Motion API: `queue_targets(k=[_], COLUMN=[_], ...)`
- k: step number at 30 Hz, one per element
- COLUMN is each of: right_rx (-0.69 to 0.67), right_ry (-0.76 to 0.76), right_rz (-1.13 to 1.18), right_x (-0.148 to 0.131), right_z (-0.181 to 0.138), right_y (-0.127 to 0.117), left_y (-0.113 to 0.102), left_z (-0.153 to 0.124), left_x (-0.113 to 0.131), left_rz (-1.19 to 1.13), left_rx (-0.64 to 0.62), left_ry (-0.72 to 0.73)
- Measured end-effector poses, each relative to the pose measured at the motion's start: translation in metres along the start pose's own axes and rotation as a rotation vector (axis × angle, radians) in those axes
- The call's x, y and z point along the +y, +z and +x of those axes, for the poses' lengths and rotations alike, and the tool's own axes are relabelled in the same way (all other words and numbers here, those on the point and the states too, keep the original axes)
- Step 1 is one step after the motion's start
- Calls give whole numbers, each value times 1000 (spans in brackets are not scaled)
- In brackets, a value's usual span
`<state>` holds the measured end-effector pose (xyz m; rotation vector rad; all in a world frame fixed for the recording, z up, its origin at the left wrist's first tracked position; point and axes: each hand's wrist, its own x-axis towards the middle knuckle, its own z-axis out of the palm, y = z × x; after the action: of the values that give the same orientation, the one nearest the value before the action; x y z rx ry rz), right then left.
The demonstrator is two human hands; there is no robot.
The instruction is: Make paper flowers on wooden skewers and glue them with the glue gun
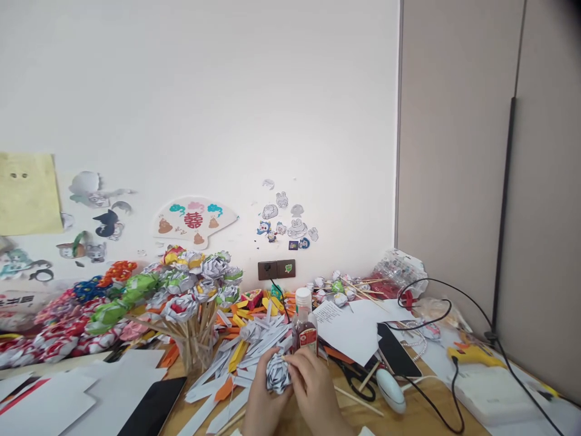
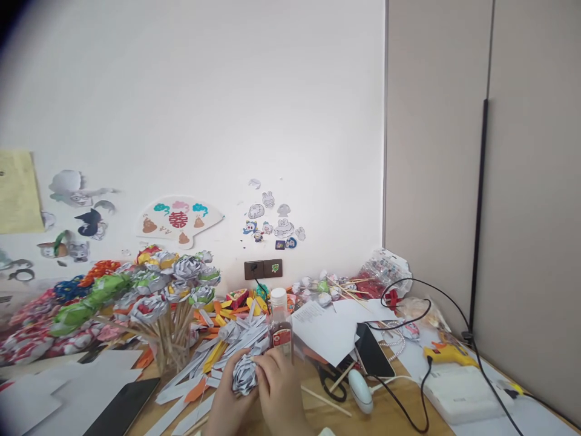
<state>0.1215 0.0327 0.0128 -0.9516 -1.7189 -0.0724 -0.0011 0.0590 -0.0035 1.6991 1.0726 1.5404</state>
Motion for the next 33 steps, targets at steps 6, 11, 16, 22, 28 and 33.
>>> queue_targets(k=[6, 11, 16, 22, 28, 33], right_rx=[-28, -31, -51, -61, -113, -111], right_ry=[-2, -5, 19, -7, -4, 9], right_rz=[120, 44, -18, -89, -154, -206], right_x=[3, 5, 6, 9, 8, 8], right_z=[5, 1, -2, -2, -2, -4], right_y=[-2, -2, -5, -1, -4, -4], left_y=[-3, -2, 0, 0, -2, 0], left_z=[-1, -4, -5, -3, -3, -5], left_x=[-1, 4, 7, 9, 12, 12], left_rz=[6, 10, 8, 3, -13, -30], left_rx=[5, -25, -28, -16, -7, -6], left_ry=[-34, -32, -42, -41, -39, -50])
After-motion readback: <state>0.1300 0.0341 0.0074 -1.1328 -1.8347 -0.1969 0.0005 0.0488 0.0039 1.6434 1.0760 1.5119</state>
